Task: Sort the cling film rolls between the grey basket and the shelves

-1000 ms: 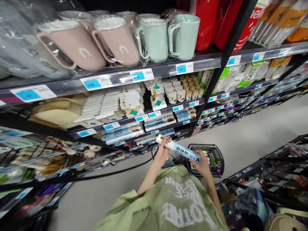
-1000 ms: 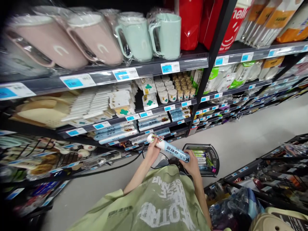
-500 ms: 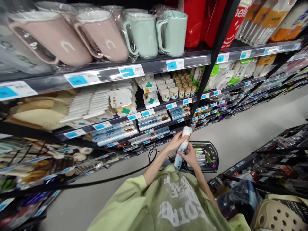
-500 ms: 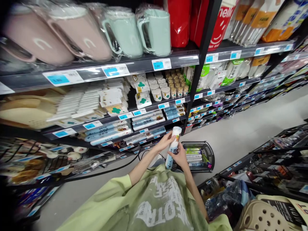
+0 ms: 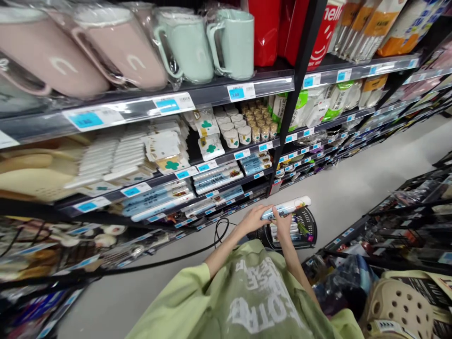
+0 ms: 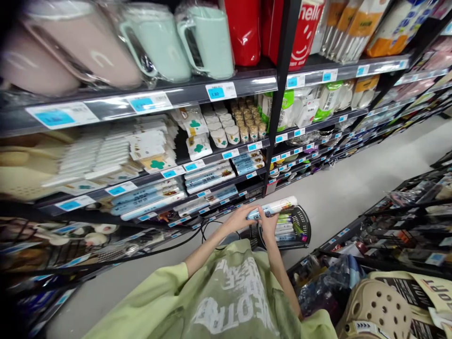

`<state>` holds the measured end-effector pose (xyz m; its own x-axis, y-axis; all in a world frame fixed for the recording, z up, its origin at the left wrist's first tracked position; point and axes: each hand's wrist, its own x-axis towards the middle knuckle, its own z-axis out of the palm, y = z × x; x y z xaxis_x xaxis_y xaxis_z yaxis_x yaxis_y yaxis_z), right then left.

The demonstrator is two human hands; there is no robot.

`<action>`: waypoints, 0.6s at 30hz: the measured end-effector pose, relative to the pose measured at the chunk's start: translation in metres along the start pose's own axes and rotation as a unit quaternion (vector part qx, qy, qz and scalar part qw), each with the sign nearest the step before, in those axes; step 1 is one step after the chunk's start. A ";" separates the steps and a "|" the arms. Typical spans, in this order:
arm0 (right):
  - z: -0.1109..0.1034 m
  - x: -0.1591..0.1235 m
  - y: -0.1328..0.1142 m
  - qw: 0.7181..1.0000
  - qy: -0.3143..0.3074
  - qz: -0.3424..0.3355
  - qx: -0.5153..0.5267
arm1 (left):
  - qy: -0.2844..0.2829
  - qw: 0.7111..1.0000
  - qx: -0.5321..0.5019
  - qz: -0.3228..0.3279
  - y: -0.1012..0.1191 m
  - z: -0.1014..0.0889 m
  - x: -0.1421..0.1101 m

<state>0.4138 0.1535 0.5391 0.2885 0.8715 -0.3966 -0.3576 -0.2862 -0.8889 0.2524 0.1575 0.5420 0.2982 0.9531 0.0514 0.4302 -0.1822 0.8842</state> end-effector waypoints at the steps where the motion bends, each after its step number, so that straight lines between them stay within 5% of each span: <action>1: 0.002 0.001 0.000 1.000 -0.003 -0.008 0.001 | 0.006 1.000 0.023 0.000 0.001 0.004 0.000; 5: 0.006 0.004 0.002 0.999 -0.043 -0.028 0.008 | 0.009 0.997 0.081 -0.002 -0.006 0.012 0.000; 8: 0.003 0.007 0.005 0.997 -0.075 -0.008 0.013 | 0.009 0.995 0.102 0.005 -0.023 -0.001 0.006; 14: -0.025 0.010 0.013 0.991 -0.129 0.023 -0.016 | 0.009 0.963 0.245 -0.114 -0.071 -0.089 0.028; 18: -0.051 0.011 0.023 0.995 -0.094 0.006 -0.023 | 0.004 0.933 0.320 -0.163 -0.094 -0.154 0.038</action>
<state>0.4545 0.1361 0.5029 0.1114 0.9258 -0.3612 -0.3176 -0.3112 -0.8957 0.0921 0.2476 0.5321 0.0580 0.9843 -0.1669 0.9183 0.0130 0.3957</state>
